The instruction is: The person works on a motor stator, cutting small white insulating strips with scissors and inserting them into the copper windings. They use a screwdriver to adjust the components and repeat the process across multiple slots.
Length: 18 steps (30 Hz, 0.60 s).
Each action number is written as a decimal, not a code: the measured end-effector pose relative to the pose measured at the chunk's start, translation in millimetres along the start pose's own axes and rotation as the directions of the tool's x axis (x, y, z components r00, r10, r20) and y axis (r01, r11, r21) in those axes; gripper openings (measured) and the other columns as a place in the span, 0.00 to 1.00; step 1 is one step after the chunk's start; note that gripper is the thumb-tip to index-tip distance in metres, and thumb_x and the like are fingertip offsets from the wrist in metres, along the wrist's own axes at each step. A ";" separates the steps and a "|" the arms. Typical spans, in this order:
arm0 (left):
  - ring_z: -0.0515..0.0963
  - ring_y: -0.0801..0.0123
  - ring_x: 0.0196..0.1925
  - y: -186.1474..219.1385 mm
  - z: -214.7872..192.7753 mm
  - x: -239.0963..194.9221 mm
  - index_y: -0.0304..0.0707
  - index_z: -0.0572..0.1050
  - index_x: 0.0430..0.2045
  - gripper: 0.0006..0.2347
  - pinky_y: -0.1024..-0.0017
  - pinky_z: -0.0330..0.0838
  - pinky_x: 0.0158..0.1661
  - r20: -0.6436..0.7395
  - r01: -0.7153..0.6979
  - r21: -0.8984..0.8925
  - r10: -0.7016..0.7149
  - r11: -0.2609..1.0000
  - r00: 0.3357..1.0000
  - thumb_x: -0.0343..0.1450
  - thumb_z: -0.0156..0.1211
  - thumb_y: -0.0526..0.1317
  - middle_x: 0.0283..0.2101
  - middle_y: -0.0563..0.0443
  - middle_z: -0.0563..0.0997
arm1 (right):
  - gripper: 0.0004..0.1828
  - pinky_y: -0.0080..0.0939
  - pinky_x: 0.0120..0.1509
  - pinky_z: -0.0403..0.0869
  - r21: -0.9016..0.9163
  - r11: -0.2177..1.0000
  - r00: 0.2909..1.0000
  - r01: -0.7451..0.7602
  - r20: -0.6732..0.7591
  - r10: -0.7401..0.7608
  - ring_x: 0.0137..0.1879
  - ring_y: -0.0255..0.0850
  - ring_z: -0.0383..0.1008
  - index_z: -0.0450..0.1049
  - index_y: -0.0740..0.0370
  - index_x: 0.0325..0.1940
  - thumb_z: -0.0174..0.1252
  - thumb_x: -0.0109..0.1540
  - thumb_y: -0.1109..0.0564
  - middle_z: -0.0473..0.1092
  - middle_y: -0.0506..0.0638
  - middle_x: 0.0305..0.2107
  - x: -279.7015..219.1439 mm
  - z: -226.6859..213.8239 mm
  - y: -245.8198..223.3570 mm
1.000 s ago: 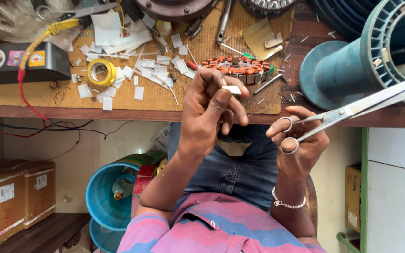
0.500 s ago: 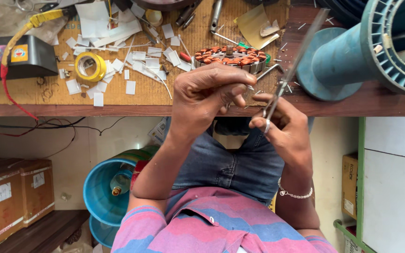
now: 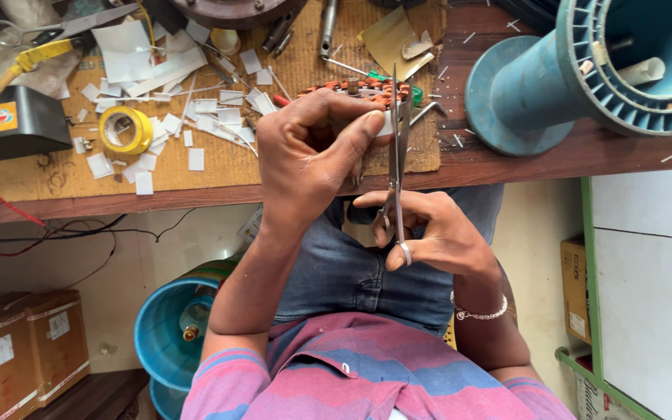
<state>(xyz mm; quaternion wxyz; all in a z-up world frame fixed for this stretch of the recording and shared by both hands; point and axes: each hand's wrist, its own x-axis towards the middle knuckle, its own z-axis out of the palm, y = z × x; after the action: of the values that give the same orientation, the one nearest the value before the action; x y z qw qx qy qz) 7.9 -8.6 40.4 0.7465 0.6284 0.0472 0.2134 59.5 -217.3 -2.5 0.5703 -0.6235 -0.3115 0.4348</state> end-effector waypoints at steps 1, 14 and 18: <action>0.84 0.77 0.37 1.4 0.7 -0.2 0.25 0.80 0.40 0.03 0.77 0.84 0.42 0.003 -0.016 -0.005 0.016 1.000 1.000 0.76 0.63 0.28 0.36 0.48 0.84 | 0.43 0.31 0.41 0.74 -0.027 1.000 1.000 0.004 -0.004 -0.004 0.37 0.28 0.73 0.74 0.62 0.65 0.78 0.47 0.49 0.74 0.43 0.31 0.0 0.1 -0.4; 0.81 0.84 0.34 13.7 7.0 -4.2 0.29 0.81 0.38 0.02 0.84 0.73 0.34 -0.005 -0.079 0.222 0.082 0.972 0.997 0.76 0.65 0.30 0.32 0.52 0.85 | 0.43 0.30 0.35 0.71 0.003 1.000 0.999 -0.031 -0.038 0.031 0.32 0.27 0.70 0.76 0.62 0.64 0.78 0.46 0.51 0.72 0.42 0.25 -4.7 0.4 1.7; 0.79 0.86 0.32 16.9 8.0 -4.1 0.29 0.81 0.38 0.01 0.85 0.70 0.32 -0.003 -0.100 0.239 0.104 0.966 0.995 0.76 0.65 0.30 0.31 0.53 0.85 | 0.43 0.30 0.35 0.69 0.003 1.000 1.000 0.012 -0.025 -0.012 0.32 0.26 0.69 0.75 0.63 0.65 0.78 0.47 0.50 0.72 0.42 0.26 -4.6 0.5 0.6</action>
<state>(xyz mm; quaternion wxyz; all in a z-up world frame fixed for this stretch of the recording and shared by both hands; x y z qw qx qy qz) 2.5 -15.5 57.5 0.6531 0.7135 0.0461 0.2494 57.0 -221.2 -2.2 0.5776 -0.6262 -0.3074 0.4240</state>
